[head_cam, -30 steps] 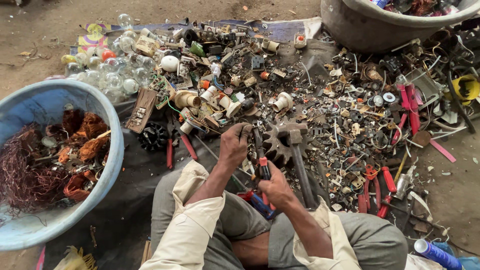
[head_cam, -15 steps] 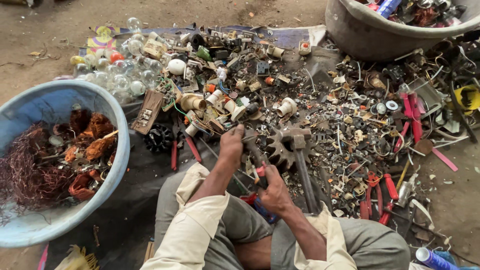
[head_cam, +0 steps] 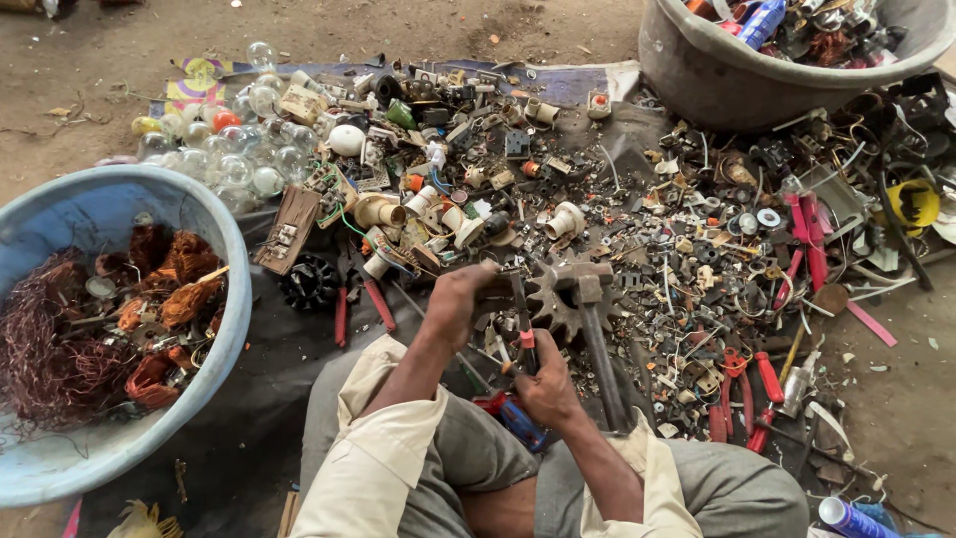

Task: The person sits on the ground and uses a hammer and a pair of pliers to break apart and extract components from discarded electronic parts, including light bulb bases and electrical sockets.

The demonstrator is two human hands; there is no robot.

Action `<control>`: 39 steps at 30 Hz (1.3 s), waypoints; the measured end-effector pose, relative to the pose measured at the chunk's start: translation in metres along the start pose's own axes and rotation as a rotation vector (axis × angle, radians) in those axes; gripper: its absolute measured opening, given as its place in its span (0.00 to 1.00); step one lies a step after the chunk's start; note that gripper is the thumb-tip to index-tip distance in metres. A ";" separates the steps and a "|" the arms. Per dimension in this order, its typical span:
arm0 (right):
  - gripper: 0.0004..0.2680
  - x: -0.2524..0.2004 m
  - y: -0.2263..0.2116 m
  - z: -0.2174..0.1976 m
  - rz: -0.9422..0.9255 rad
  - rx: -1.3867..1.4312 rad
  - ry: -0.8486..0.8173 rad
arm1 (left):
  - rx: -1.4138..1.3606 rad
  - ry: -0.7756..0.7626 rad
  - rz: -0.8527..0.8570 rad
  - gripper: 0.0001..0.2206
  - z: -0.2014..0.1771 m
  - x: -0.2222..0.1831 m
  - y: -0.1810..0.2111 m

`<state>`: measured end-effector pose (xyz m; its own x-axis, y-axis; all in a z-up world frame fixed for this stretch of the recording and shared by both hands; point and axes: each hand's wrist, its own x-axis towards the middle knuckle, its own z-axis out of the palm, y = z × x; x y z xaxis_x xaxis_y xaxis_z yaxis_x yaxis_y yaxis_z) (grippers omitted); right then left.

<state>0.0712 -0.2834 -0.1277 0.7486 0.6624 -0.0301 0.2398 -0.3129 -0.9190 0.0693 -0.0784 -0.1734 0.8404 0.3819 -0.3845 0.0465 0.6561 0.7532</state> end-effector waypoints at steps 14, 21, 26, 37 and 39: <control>0.16 -0.003 0.010 0.014 0.393 0.413 0.049 | -0.278 0.211 -0.084 0.07 0.006 0.005 -0.001; 0.24 -0.003 0.030 -0.022 0.219 0.706 0.175 | 0.286 0.297 -0.002 0.10 -0.035 0.027 0.039; 0.28 -0.012 0.014 -0.006 0.313 0.859 -0.077 | 0.920 -0.255 -0.033 0.14 0.009 0.000 0.007; 0.14 -0.012 -0.009 -0.009 0.273 1.501 -0.425 | -0.104 -0.373 -0.088 0.14 0.020 -0.017 0.052; 0.15 -0.009 -0.010 -0.011 0.279 1.506 -0.466 | -0.090 -0.356 -0.064 0.12 0.018 -0.014 0.048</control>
<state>0.0687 -0.2938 -0.1142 0.3499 0.9305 -0.1085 -0.8768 0.2846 -0.3877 0.0695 -0.0646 -0.1224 0.9732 0.0989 -0.2078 0.0704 0.7318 0.6779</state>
